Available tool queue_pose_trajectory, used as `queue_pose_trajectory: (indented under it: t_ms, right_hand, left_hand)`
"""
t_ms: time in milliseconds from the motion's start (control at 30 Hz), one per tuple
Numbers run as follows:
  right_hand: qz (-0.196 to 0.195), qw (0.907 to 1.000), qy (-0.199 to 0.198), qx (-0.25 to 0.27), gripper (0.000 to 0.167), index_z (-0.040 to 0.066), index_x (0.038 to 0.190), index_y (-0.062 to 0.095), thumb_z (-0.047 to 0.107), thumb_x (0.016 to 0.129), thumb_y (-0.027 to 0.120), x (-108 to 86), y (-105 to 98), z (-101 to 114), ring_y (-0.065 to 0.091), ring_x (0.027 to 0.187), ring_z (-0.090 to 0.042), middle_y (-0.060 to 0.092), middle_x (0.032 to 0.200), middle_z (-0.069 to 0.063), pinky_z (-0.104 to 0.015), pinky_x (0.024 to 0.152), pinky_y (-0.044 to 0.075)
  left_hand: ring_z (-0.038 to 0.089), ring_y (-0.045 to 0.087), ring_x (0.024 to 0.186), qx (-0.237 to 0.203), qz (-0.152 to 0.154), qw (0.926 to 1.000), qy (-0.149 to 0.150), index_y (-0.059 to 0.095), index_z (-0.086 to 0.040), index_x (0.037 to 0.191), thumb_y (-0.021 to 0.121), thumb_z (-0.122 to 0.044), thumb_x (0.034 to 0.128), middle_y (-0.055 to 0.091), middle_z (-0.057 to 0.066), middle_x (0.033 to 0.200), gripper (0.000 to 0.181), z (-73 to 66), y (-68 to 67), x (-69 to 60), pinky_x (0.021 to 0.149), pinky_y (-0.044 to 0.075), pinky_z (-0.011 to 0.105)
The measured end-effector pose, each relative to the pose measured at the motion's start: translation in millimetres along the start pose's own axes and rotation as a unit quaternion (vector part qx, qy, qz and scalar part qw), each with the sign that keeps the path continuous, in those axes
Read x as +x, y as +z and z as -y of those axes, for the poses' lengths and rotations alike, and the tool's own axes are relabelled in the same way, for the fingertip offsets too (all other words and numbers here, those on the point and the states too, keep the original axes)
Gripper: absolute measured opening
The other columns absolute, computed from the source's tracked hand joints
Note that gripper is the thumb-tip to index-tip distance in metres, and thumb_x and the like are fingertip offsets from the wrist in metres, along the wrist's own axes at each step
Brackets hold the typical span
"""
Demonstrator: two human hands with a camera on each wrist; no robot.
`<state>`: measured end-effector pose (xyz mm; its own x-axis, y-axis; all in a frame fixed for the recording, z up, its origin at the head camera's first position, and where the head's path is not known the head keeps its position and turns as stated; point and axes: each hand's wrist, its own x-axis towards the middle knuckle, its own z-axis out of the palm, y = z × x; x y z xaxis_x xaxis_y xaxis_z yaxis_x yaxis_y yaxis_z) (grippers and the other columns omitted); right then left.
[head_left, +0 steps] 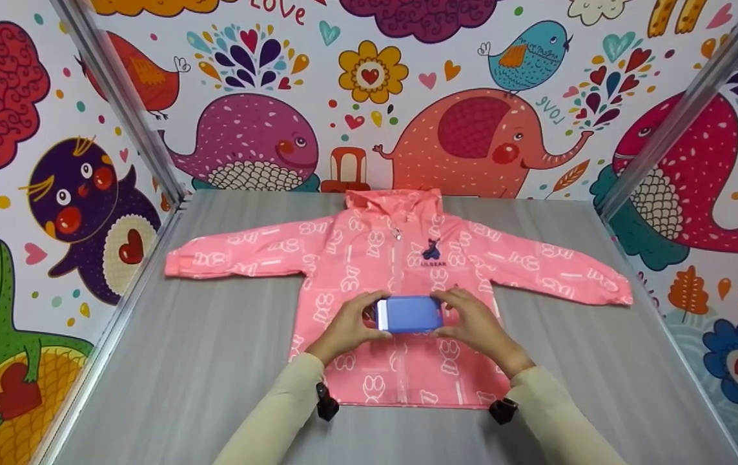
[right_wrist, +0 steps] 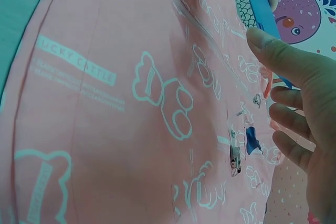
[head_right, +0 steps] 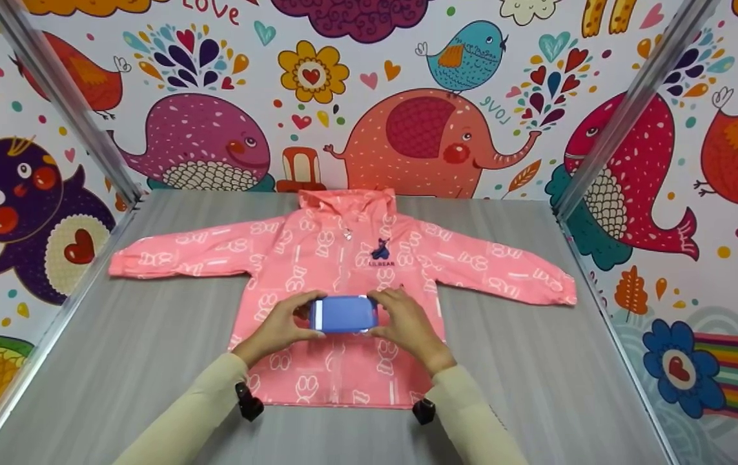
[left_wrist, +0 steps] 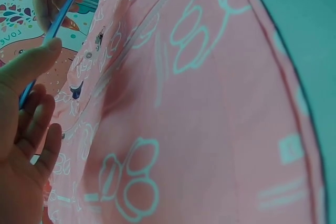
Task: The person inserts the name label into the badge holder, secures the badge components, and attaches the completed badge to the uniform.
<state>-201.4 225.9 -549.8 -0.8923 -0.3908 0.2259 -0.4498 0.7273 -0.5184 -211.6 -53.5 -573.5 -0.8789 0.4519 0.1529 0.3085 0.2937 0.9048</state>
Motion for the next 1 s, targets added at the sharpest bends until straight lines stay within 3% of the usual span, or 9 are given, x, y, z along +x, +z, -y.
queue_pose_trajectory:
  t_ms: [267,433,600,767,1000]
  right_hand:
    - [0.026,0.9996,0.011,0.007,0.079,0.013,0.138,0.057,0.029,0.068,0.089,0.0,-1.7,1.5,0.062,0.107,-0.024,0.064,0.122,-0.004,-0.044,0.093,0.055]
    - [0.039,0.9991,0.012,0.015,0.08,0.015,0.14,0.055,0.031,0.07,0.089,-1.5,-5.0,0.3,0.062,0.11,-0.026,0.064,0.126,-0.005,-0.046,0.096,0.054]
    - [0.039,0.9986,0.013,0.032,0.082,0.013,0.141,0.054,0.03,0.069,0.089,-2.5,-8.4,-2.9,0.062,0.11,-0.029,0.064,0.129,-0.006,-0.05,0.095,0.053]
    - [0.037,0.9981,0.011,0.047,0.076,0.019,0.138,0.058,0.028,0.069,0.089,-3.1,-10.3,-5.2,0.062,0.113,-0.03,0.066,0.129,-0.003,-0.051,0.097,0.052]
    - [0.026,0.9984,0.008,0.049,0.072,0.02,0.136,0.06,0.029,0.07,0.088,-2.2,-7.7,-6.5,0.06,0.118,-0.024,0.067,0.127,0.0,-0.049,0.103,0.049]
  left_hand:
    - [0.031,0.062,0.111,0.004,0.004,1.0,-0.007,0.051,-0.007,0.141,0.086,-0.012,0.0714,0.061,0.015,0.13,0.078,2.5,-2.6,-3.2,0.096,0.055,0.046]
    - [0.032,0.061,0.106,-0.01,0.011,0.9998,-0.011,0.05,-0.006,0.142,0.085,-0.01,0.0721,0.061,0.016,0.129,0.078,1.1,-4.9,-3.8,0.092,0.056,0.048]
    - [0.029,0.061,0.099,-0.013,0.014,0.9998,-0.009,0.051,-0.007,0.142,0.085,-0.008,0.0726,0.063,0.015,0.123,0.077,-0.5,-6.6,-3.6,0.087,0.057,0.049]
    - [0.024,0.06,0.096,-0.01,0.017,0.9998,-0.008,0.052,-0.009,0.141,0.085,-0.012,0.0733,0.064,0.014,0.119,0.076,-1.6,-7.5,-3.7,0.086,0.058,0.046]
    - [0.027,0.061,0.101,0.0,0.019,0.9998,-0.005,0.05,-0.007,0.142,0.085,-0.012,0.0732,0.063,0.014,0.126,0.077,-2.3,-8.9,-2.9,0.089,0.057,0.047]
